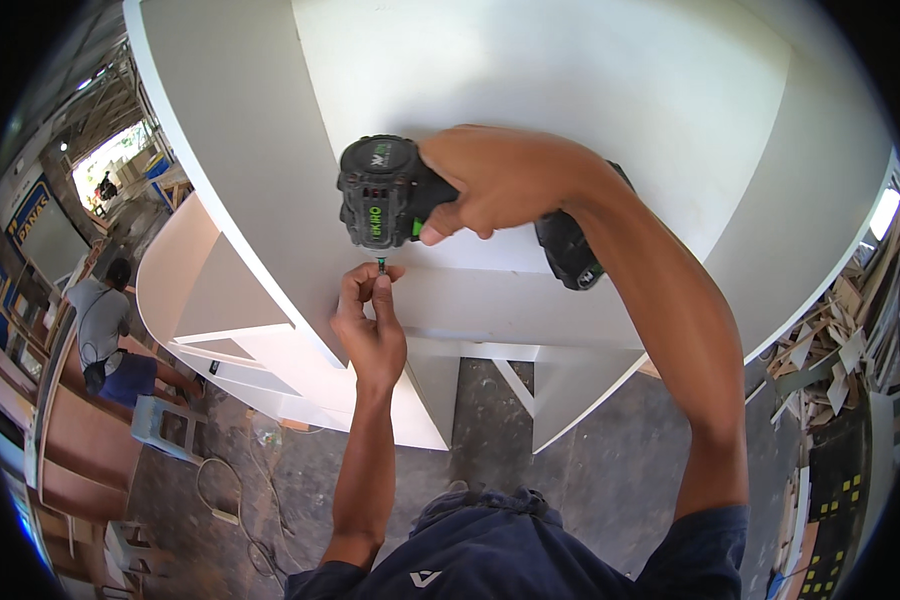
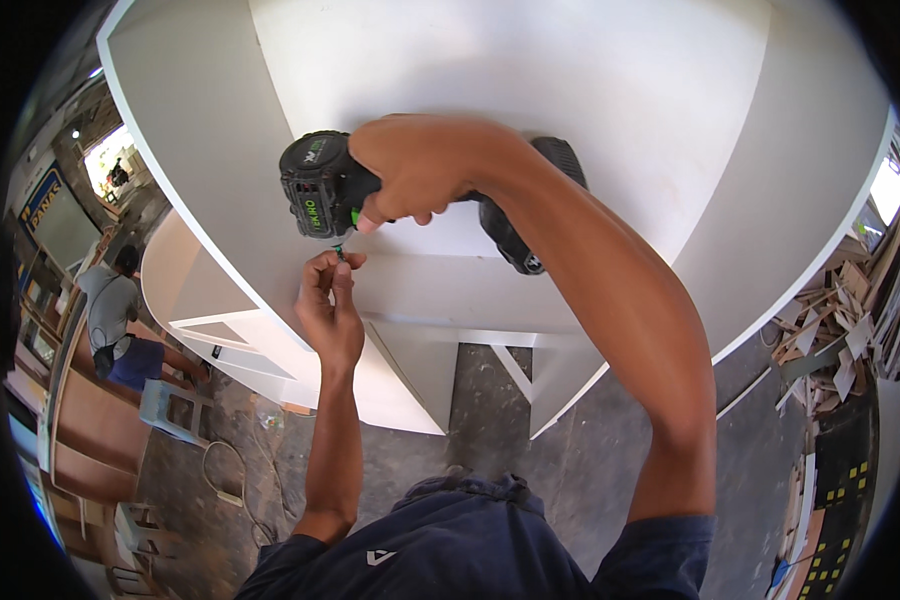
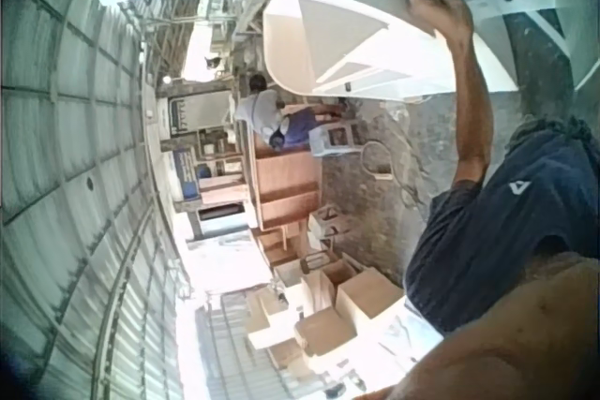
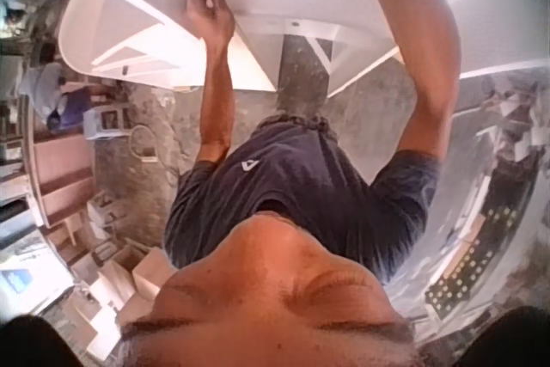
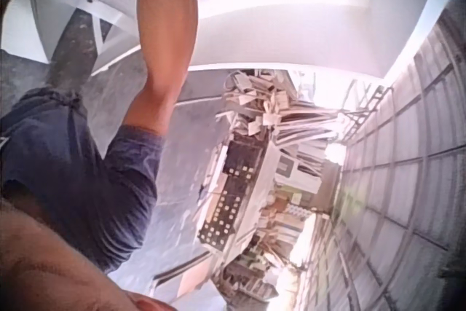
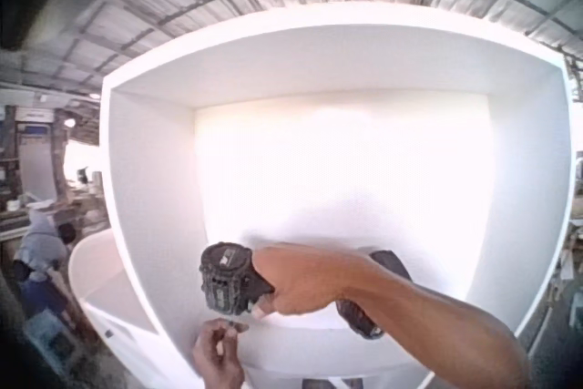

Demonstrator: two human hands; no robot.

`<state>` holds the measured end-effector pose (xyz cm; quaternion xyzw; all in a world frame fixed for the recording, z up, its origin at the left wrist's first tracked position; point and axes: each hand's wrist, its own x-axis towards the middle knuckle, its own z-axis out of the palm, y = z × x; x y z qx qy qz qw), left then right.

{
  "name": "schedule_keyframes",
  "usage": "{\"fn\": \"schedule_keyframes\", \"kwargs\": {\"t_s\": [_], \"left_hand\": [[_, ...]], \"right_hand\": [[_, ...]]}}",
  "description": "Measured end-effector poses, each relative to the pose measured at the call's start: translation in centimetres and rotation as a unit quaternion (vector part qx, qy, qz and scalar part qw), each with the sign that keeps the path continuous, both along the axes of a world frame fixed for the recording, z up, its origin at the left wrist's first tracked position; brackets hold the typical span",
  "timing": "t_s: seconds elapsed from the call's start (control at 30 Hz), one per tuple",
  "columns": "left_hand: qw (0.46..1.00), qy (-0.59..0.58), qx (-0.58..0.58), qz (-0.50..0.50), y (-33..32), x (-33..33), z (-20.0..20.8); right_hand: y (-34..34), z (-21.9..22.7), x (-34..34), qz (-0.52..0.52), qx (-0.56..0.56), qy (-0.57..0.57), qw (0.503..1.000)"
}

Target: The person assembles a white wooden cabinet by attaching a shelf to the main frame using a power drill and screws, then walks to a tool area to clean a paintbrush with a white cloth.

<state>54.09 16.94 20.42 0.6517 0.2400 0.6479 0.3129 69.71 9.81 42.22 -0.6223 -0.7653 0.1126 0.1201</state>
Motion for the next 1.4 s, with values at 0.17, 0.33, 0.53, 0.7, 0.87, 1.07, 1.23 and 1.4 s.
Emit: {"fn": "schedule_keyframes", "kwargs": {"t_s": [0.17, 0.33, 0.53, 0.7, 0.87, 1.07, 1.23, 1.4], "left_hand": [[0.994, 0.090, -0.003, 0.066, 0.7, 0.7, -0.3], [0.983, 0.159, 0.018, 0.095, 1.2, 0.1, -1.0], [0.973, 0.194, 0.030, 0.117, 0.8, 0.2, -1.1], [0.974, 0.191, 0.027, 0.122, 1.2, 0.2, -1.3], [0.974, 0.181, 0.031, 0.132, 1.4, 0.3, -1.7], [0.978, 0.154, 0.028, 0.136, 1.0, 0.7, -1.9], [0.976, 0.159, 0.018, 0.150, 0.7, 1.0, -1.9], [0.976, 0.154, 0.015, 0.155, 0.5, 0.9, -2.0]], "right_hand": [[2.1, -0.9, 0.6, 0.042, -0.047, 0.027, 0.998], [4.3, -1.5, -0.1, 0.060, -0.095, -0.009, 0.994], [4.6, -2.0, -0.1, 0.029, -0.111, -0.020, 0.993], [4.6, -1.8, -0.4, 0.028, -0.126, -0.048, 0.990], [4.8, -1.9, -0.5, 0.017, -0.129, -0.036, 0.991], [4.8, -2.0, -0.1, 0.016, -0.128, -0.027, 0.991], [5.0, -2.1, 0.2, 0.017, -0.128, -0.020, 0.991], [5.2, -2.2, 0.3, 0.028, -0.131, -0.014, 0.991]]}}
